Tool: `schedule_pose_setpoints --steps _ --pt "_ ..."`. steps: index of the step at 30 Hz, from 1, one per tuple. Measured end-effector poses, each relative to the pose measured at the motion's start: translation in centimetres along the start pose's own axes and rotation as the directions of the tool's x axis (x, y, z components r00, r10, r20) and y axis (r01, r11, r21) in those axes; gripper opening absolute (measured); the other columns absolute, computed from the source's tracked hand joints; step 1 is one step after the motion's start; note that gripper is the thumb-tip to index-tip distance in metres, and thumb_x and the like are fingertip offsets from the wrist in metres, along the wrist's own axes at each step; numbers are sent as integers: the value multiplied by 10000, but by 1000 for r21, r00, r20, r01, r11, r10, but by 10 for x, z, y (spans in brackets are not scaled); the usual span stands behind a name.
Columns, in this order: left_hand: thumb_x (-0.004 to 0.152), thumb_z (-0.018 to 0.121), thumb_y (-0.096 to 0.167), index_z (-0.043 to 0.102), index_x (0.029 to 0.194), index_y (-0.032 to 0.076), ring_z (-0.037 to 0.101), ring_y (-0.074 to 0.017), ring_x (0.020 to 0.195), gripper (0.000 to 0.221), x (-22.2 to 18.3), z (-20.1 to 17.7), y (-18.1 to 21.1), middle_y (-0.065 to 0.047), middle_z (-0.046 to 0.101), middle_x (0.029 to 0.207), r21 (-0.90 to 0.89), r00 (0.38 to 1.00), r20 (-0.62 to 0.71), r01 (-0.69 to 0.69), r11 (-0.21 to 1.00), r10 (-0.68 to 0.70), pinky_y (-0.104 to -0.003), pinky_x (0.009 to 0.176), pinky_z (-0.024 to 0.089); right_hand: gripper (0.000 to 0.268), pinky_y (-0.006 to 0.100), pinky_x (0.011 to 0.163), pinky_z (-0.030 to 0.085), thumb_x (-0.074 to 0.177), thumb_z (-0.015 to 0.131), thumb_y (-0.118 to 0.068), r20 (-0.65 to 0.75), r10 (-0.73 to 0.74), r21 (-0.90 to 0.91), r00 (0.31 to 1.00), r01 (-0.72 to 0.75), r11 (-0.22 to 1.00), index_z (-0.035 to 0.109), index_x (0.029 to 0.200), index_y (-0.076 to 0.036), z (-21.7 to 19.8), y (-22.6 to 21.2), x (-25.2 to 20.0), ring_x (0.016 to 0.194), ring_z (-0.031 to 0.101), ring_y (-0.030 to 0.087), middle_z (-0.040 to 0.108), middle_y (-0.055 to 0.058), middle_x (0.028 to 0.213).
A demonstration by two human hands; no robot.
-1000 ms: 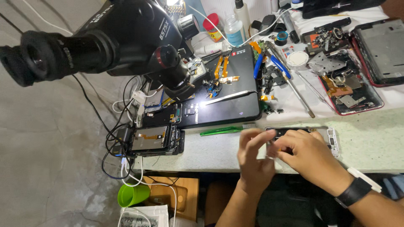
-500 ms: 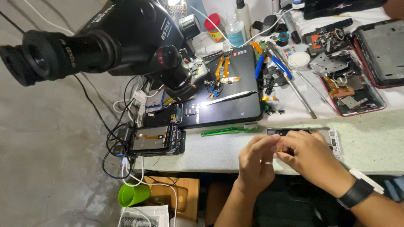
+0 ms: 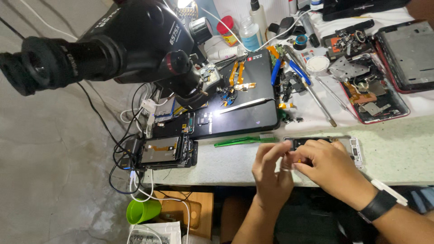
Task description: The person disassembles and reassembles a smartphone, using a screwdriver to remove screws and a brush to clean internal components. They handle the phone casing, battery, and circuit board, placing parts on the workbench and reattaching them.
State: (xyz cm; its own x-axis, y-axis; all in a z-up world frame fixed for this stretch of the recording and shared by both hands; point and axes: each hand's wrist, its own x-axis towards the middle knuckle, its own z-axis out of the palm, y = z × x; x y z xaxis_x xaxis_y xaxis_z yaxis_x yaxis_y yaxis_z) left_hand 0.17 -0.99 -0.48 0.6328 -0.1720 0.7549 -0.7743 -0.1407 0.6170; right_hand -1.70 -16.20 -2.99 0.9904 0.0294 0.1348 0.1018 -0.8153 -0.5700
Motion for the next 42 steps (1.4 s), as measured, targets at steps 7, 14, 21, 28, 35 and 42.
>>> schedule_pose_setpoints --steps 7,14,21,28,35,42 --pt "1008 666 -78 596 1297 31 711 -307 984 317 2 -6 4 -180 688 1117 -30 993 74 -91 995 93 -359 847 599 192 439 764 445 749 749 -308 -74 -69 20 995 71 997 692 887 -187 -1 -2 -1 877 641 226 651 -13 771" --pt "985 631 -126 597 1323 47 731 -279 949 381 2 -8 3 -162 699 1138 -99 994 99 -29 995 39 -338 825 607 195 436 756 444 757 764 -336 -79 -69 21 994 71 997 694 845 -176 -3 -4 -2 859 646 219 652 -21 756" --pt "943 676 -153 587 1305 31 717 -261 851 415 -1 -14 0 -134 724 997 22 985 81 -155 988 152 -333 742 592 181 437 735 442 760 778 -360 -56 -12 82 998 17 997 721 800 -193 -5 -6 -1 810 652 202 658 -25 704" --pt "960 681 -114 586 1310 38 705 -291 872 393 6 -25 6 -147 715 1040 26 980 150 -134 991 129 -361 770 585 208 418 739 448 767 775 -402 -37 -8 51 999 10 999 711 785 -205 -5 -7 -1 823 659 199 671 -32 725" --pt "960 691 -54 591 1315 25 697 -317 870 378 6 -17 12 -162 712 1051 109 986 136 -117 987 102 -383 779 581 181 435 758 436 776 751 -357 -76 -33 39 997 36 999 703 829 -191 -3 -5 -2 849 647 212 659 -20 742" --pt "939 668 -99 601 1318 37 695 -295 865 408 6 -21 6 -137 704 1013 23 973 192 -135 991 128 -359 758 574 205 438 758 450 766 760 -373 -21 -8 24 1000 9 1000 705 840 -190 -3 -2 1 864 654 206 666 -24 746"
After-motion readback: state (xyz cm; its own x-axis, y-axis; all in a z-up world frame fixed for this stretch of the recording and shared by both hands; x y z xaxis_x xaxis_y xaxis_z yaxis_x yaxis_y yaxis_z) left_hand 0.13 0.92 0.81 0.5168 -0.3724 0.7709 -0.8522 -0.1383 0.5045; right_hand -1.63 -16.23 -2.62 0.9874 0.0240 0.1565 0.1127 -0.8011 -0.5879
